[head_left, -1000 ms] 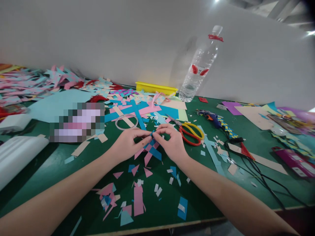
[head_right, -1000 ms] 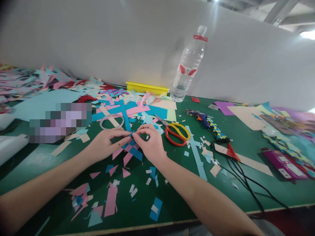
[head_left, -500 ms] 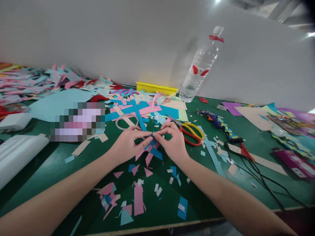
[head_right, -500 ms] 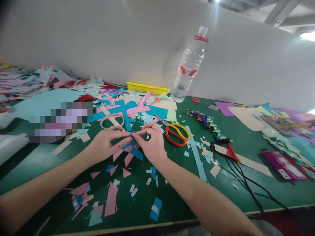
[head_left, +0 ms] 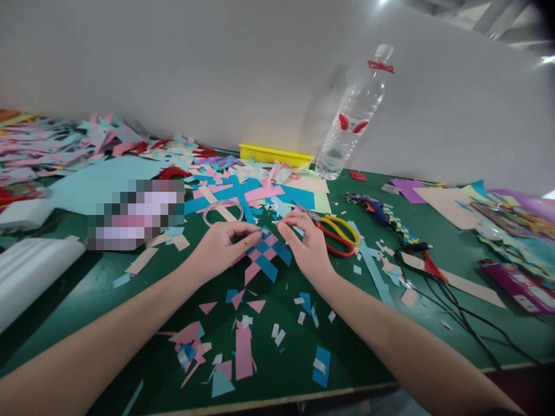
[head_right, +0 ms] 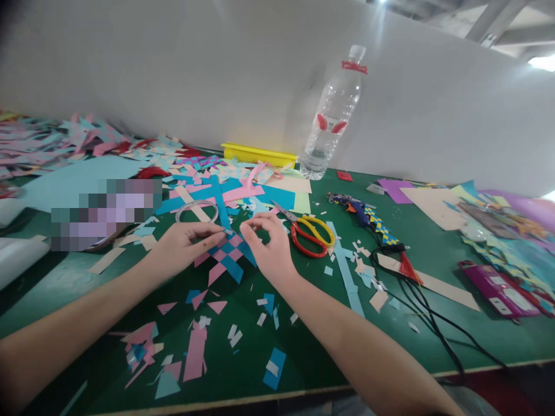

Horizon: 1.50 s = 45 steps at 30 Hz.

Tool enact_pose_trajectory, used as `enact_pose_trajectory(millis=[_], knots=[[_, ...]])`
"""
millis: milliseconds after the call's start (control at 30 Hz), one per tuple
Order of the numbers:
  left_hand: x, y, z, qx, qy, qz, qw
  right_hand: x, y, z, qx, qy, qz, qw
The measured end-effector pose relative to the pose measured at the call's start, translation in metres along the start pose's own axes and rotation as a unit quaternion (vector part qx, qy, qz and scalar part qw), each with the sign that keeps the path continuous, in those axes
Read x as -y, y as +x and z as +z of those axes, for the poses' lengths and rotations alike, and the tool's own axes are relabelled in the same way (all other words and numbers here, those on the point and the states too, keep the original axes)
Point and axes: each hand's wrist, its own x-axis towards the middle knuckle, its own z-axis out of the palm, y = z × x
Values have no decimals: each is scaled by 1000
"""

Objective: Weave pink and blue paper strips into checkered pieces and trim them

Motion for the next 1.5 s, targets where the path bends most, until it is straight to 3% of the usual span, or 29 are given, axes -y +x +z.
enact_pose_trajectory(millis=[300,633,1500], knots=[[3,0,3,35,-23,6,999,2,-2,1,51,15,-10,999],[3,0,2,28,-25,6,999,3,-2,0,101,43,4,994],[8,2,5,17,-83,-20,996,-5,-1,3,117,54,43,991]])
